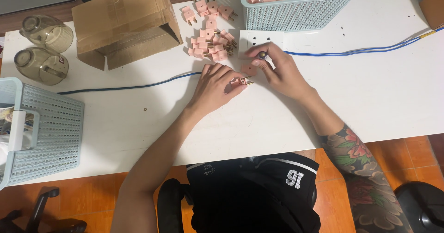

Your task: Assembling small pink plastic electrical plug components using a screwdriver at a desk.

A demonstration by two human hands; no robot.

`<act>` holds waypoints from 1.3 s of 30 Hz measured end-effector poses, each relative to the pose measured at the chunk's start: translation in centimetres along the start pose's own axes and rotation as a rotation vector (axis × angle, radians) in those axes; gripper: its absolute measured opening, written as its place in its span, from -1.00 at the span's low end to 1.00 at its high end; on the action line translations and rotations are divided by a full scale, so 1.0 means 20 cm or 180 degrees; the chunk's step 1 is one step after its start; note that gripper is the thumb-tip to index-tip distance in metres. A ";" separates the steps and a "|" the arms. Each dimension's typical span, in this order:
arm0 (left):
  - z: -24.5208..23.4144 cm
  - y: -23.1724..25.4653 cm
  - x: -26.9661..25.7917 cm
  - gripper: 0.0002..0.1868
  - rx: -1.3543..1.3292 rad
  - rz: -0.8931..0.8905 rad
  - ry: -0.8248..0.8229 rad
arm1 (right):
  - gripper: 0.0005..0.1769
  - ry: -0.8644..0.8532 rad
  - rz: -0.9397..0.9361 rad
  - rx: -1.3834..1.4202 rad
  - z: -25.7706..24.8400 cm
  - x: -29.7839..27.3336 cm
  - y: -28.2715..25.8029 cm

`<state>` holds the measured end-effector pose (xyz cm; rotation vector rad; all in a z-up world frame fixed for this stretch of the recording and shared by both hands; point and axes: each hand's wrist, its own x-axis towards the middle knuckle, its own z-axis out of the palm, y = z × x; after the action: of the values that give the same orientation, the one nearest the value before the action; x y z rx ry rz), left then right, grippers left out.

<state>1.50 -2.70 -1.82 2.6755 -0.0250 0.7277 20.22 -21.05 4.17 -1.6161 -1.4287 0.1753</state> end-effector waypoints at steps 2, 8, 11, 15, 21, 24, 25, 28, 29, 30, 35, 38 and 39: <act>0.02 0.01 0.00 -0.66 -0.0050 0.0007 0.0089 | -0.73 0.0189 -0.0221 0.0088 -0.01 0.01 -0.02; 0.04 -0.01 -0.01 -0.69 -0.0152 -0.0060 0.0142 | -0.61 0.0702 -0.0394 0.0534 0.02 0.00 0.03; 0.04 -0.02 -0.01 -0.70 -0.0175 -0.0071 0.0088 | -0.58 0.0869 -0.0269 0.0786 0.05 -0.02 0.03; 0.03 -0.03 -0.01 -0.68 -0.0343 0.0047 -0.0055 | -0.62 0.0825 -0.0064 0.1207 0.07 -0.02 -0.02; -0.04 -0.04 0.00 -0.66 -0.0195 0.0206 -0.0020 | -0.62 0.0725 -0.0100 0.1265 0.08 -0.04 0.00; 0.00 -0.05 -0.02 -0.67 -0.0213 0.0205 -0.0034 | -0.61 0.0641 -0.0163 0.1358 0.10 -0.04 0.04; 0.00 -0.05 -0.01 -0.67 -0.0218 0.0200 -0.0033 | -0.61 0.0636 -0.0159 0.1358 0.10 -0.04 0.02; 0.01 -0.06 -0.01 -0.67 -0.0233 0.0206 -0.0036 | -0.61 0.0542 -0.0142 0.1409 0.11 -0.04 -0.02; 0.02 -0.08 -0.01 -0.68 -0.0206 0.0262 0.0050 | -0.60 0.0517 -0.0241 0.1424 0.11 -0.03 -0.02; 0.04 -0.08 -0.02 -0.69 -0.0202 0.0313 0.0126 | -0.59 0.0495 -0.0315 0.1436 0.12 -0.04 -0.03; 0.02 -0.06 -0.02 -0.66 -0.0136 0.0286 0.0031 | -0.63 0.0427 -0.0177 0.1286 0.12 -0.05 -0.05; 0.01 -0.06 -0.02 -0.66 -0.0102 0.0274 -0.0003 | -0.62 0.0367 -0.0165 0.1291 0.13 -0.05 -0.03; 0.01 -0.06 -0.02 -0.65 -0.0101 0.0265 -0.0025 | -0.61 0.0336 -0.0163 0.1341 0.13 -0.05 -0.02</act>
<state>1.37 -1.69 -2.52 2.6606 -0.1496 0.7359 17.97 -20.62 2.54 -1.2248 -1.2519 0.3326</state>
